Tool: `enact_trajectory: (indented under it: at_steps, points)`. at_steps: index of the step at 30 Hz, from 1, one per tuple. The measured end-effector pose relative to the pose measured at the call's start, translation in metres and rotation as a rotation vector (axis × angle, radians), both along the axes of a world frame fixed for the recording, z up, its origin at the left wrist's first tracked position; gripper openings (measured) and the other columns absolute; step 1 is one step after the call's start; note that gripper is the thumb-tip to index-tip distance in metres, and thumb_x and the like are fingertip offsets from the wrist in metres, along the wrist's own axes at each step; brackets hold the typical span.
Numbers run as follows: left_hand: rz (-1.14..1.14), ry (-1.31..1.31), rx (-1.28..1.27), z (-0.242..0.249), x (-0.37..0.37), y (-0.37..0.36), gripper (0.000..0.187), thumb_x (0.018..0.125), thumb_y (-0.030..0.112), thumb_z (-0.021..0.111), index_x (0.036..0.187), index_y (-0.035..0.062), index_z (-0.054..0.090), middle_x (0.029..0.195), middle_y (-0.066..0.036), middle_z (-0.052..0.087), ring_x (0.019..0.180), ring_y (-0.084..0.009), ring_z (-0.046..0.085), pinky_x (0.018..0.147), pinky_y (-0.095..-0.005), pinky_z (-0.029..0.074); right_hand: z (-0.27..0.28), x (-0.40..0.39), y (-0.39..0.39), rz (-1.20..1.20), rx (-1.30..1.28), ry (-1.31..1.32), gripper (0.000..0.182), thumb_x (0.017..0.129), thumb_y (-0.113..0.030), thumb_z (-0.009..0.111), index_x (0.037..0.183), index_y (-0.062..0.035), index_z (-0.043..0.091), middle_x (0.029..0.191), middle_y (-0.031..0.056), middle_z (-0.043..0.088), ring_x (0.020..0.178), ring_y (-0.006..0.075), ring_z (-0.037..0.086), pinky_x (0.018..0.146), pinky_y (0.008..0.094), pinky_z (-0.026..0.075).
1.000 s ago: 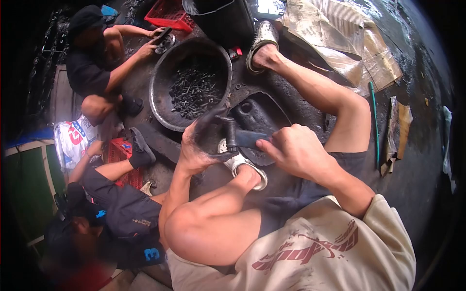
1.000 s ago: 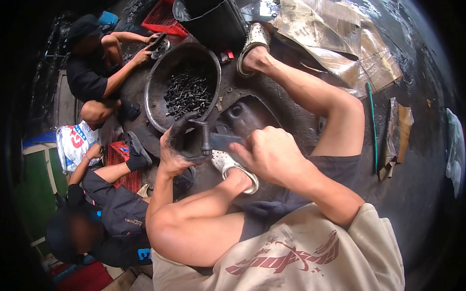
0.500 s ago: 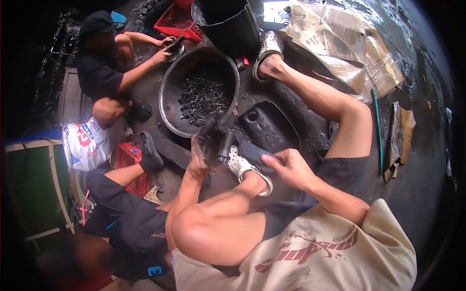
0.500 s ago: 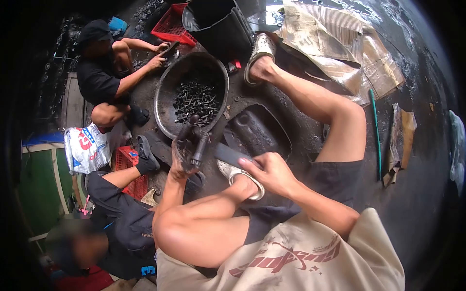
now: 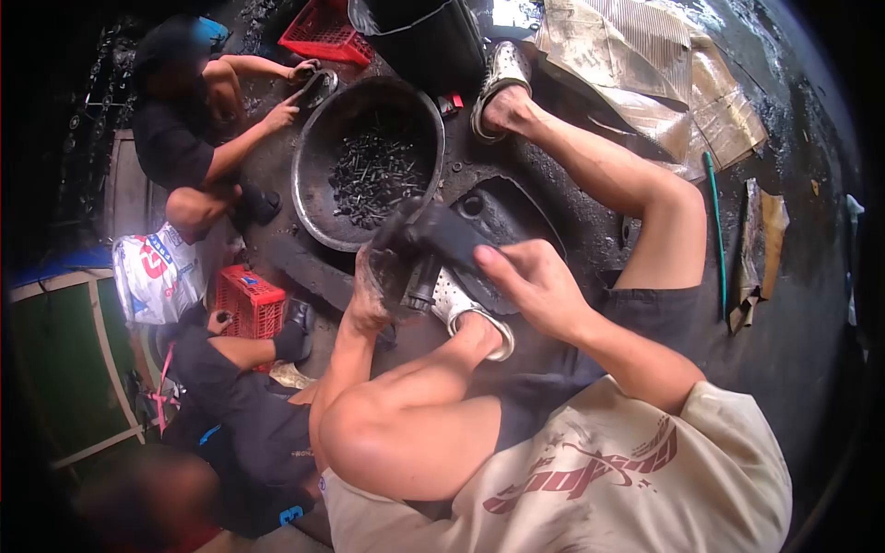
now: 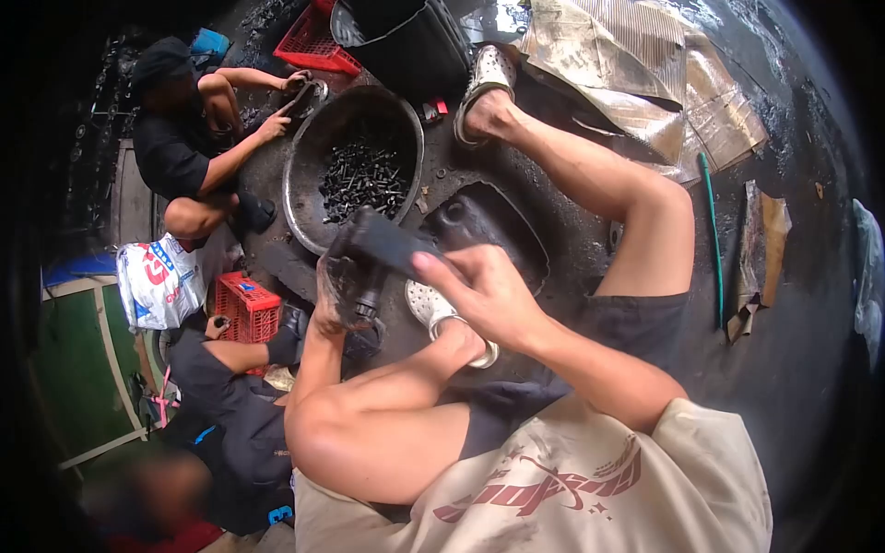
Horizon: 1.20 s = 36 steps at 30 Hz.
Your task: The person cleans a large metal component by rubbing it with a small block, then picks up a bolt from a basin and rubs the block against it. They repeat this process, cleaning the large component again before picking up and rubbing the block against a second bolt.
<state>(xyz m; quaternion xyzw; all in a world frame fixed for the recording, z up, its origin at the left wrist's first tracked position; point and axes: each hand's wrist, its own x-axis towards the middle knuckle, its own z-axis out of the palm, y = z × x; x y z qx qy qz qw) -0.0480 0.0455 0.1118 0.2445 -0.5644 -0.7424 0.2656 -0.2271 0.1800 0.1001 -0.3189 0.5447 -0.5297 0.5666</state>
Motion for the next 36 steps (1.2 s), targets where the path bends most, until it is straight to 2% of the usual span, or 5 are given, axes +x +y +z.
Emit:
enact_trajectory:
  at_steps: [6, 12, 18, 22, 36]
  points:
    - [-0.072, 0.036, 0.056, -0.016, 0.018, -0.016, 0.128, 0.051, 0.038, 0.099, 0.151, -0.0049, 0.032, 0.116, -0.010, 0.066, 0.112, -0.0194, 0.064, 0.108, -0.0386, 0.047, -0.056, 0.010, 0.046, 0.065, 0.158, 0.172, 0.059, 0.102, -0.043, 0.058, 0.063, 0.0012, 0.054, 0.054, -0.0021, 0.037, 0.056, 0.0058, 0.032, 0.046, 0.0326, 0.030]
    - [-0.190, 0.084, 0.138, -0.031, 0.029, -0.017, 0.079, 0.076, 0.058, 0.080, 0.129, 0.0037, 0.060, 0.123, -0.015, 0.061, 0.112, -0.0249, 0.061, 0.100, -0.0498, 0.050, -0.063, -0.015, 0.030, -0.057, 0.172, 0.078, 0.060, 0.101, -0.045, 0.058, 0.059, -0.0040, 0.051, 0.055, -0.0077, 0.036, 0.055, 0.0027, 0.031, 0.046, 0.0303, 0.026]
    - [-0.176, -0.241, 0.545, -0.037, 0.026, -0.009, 0.043, 0.100, 0.050, 0.057, 0.099, 0.0077, 0.064, 0.096, -0.004, 0.059, 0.087, -0.0147, 0.056, 0.077, -0.0329, 0.050, -0.095, -0.027, 0.020, -0.044, 0.216, 0.198, 0.062, 0.101, -0.048, 0.057, 0.059, -0.0031, 0.052, 0.054, -0.0057, 0.034, 0.053, 0.0048, 0.031, 0.046, 0.0313, 0.027]
    - [-0.081, -0.918, 0.120, -0.019, 0.004, 0.004, 0.024, 0.096, 0.030, 0.070, 0.097, 0.0061, 0.065, 0.077, 0.003, 0.060, 0.070, -0.0085, 0.054, 0.064, -0.0280, 0.043, -0.083, -0.020, 0.011, -0.042, 0.266, 0.228, 0.062, 0.101, -0.048, 0.056, 0.065, 0.0016, 0.061, 0.053, -0.0031, 0.038, 0.054, 0.0059, 0.034, 0.047, 0.0324, 0.032]
    - [-0.072, -0.707, -0.049, -0.065, 0.005, 0.015, 0.013, 0.075, -0.003, 0.068, 0.088, -0.0045, 0.070, 0.082, -0.002, 0.070, 0.076, -0.0071, 0.059, 0.068, -0.0269, 0.049, -0.074, 0.019, -0.010, -0.036, -0.068, 0.501, 0.044, 0.094, -0.037, 0.069, 0.071, 0.0012, 0.070, 0.053, 0.0204, 0.047, 0.042, 0.0247, 0.041, 0.047, 0.0396, 0.041]
